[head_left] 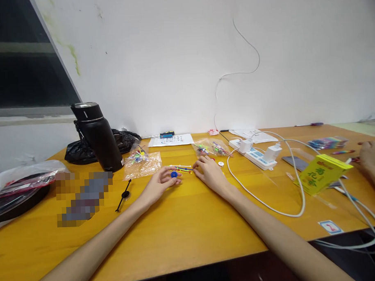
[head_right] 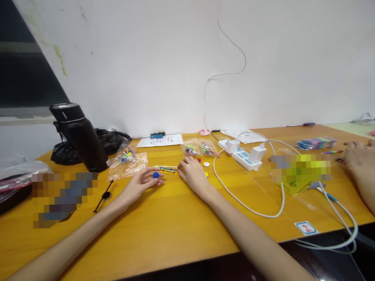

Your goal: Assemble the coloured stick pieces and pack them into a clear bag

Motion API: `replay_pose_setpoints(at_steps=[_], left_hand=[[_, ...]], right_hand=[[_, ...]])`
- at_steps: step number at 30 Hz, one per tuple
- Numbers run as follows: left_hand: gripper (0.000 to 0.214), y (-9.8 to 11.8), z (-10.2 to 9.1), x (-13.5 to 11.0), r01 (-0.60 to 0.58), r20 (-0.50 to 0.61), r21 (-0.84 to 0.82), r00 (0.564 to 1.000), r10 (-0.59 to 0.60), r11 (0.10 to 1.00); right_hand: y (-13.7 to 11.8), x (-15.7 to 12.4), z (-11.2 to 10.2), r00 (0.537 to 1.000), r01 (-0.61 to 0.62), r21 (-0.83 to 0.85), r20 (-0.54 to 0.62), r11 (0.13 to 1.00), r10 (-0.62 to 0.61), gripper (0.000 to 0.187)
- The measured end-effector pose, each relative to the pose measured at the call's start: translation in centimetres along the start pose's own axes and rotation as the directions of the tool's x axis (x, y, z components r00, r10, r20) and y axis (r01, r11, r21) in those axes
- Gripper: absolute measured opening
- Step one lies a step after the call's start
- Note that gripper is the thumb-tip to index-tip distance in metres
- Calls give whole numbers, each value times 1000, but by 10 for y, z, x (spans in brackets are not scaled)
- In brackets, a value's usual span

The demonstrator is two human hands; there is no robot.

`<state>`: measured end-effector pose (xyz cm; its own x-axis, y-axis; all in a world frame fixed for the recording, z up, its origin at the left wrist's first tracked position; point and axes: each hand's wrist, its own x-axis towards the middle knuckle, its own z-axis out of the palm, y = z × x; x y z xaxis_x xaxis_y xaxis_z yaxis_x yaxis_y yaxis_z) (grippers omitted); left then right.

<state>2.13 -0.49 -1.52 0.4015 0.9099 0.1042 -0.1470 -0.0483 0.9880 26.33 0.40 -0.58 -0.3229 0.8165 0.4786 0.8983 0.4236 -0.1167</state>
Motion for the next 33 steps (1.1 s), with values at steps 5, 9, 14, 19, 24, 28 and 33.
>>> replay_pose_setpoints(at_steps=[5,9,14,19,24,28,33], left_hand=[[48,1,0,0,-7,-4,20,1000,7,1000],[48,2,0,0,-8,-4,32,1000,8,999],[47,0,-1,1,-13,-7,44,1000,14,999],[46,0,-3,2,-22,12,59,1000,22,998],[51,7,-1,-1,10,-8,18,1000,-10,1000],[53,9,-1,-1,29,-50,-40,998,-31,999],[54,9,-4,1,46,-76,-63,996,-50,997]], right_hand=[[1,2,-4,998,-15,-37,54,999,17,13],[0,2,-4,998,-21,-81,59,996,26,16],[0,3,-3,999,-11,-174,50,985,20,17],[1,5,-1,988,-149,133,-28,980,154,15],[2,11,7,954,-267,795,137,545,267,21],[0,13,6,907,-339,919,262,200,331,42],[-6,11,-2,880,-370,928,334,44,339,43]])
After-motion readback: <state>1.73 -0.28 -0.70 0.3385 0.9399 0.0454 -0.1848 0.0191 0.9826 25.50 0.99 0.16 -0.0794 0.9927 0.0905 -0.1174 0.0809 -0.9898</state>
